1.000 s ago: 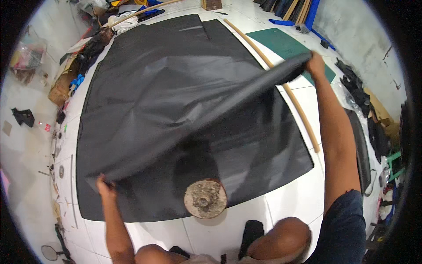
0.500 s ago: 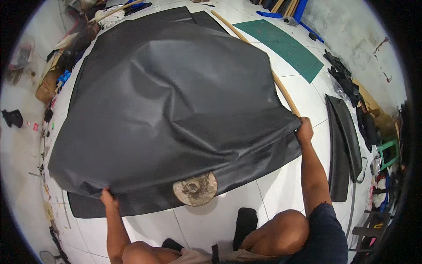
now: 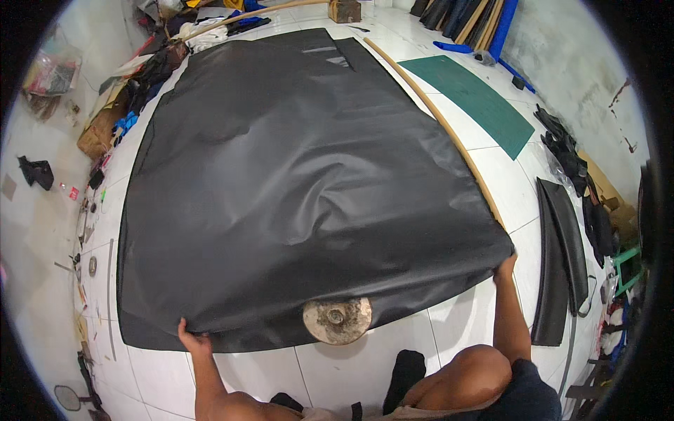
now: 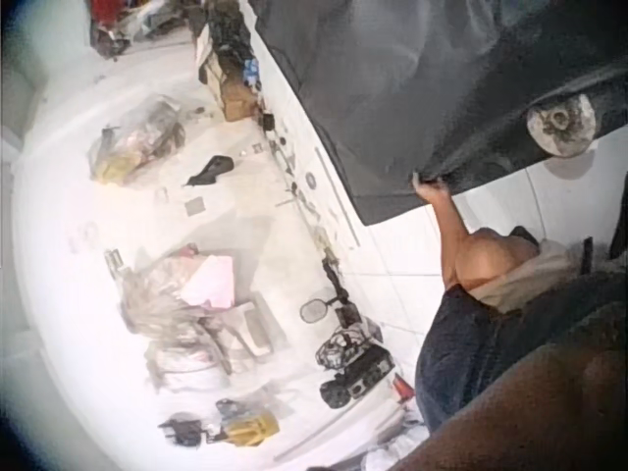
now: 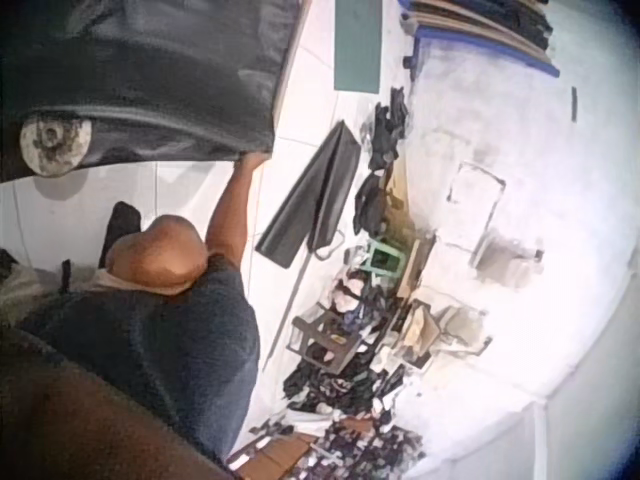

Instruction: The person cuts a large piece of black synthetic fabric using shears on a floor, then folds and moves the fabric before unrolling a separate roll of material from its plastic packaging.

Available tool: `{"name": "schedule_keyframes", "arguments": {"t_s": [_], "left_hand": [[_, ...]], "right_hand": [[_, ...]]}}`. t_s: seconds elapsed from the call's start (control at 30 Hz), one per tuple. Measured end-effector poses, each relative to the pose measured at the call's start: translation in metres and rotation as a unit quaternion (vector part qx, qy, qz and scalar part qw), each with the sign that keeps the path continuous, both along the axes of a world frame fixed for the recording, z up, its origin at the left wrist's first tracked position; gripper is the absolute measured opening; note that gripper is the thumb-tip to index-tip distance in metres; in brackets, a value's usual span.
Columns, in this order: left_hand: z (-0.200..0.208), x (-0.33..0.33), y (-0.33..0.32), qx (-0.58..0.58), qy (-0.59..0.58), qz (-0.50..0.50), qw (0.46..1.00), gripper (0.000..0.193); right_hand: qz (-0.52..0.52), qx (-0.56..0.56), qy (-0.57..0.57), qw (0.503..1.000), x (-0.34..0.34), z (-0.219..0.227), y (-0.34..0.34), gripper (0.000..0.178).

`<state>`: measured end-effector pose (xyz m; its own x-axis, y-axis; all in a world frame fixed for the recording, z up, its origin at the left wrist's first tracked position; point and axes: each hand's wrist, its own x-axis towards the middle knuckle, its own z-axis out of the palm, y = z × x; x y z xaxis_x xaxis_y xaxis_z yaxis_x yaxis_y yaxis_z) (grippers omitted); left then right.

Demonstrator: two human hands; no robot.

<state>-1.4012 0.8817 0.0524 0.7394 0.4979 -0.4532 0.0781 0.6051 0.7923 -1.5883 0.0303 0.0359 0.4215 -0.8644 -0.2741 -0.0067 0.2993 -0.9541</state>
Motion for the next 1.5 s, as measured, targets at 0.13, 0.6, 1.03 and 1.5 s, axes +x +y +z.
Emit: {"name": "schedule_keyframes", "arguments": {"t_s": [0.13, 0.6, 1.03, 1.5], "left_hand": [[0.014, 0.019, 0.033, 0.145, 0.035, 0.120, 0.981, 0.048], [-0.033, -0.050, 0.132, 0.176, 0.041, 0.066, 0.981, 0.050], [0.062, -0.062, 0.246, 0.300, 0.100, 0.152, 0.936, 0.047], [0.011, -0.070, 0.125, 0.153, 0.091, -0.196, 0.964, 0.047]], "right_hand": [[0.067, 0.133, -0.053, 0.987, -0.030, -0.005, 0.062, 0.060], [0.242, 0.274, 0.029, 0.931, 0.099, 0.081, 0.119, 0.081], [0.309, 0.298, 0.096, 0.898, 0.132, 0.071, 0.066, 0.078], [0.333, -0.573, 0.252, 0.706, 0.252, 0.133, -0.071, 0.016]]}}
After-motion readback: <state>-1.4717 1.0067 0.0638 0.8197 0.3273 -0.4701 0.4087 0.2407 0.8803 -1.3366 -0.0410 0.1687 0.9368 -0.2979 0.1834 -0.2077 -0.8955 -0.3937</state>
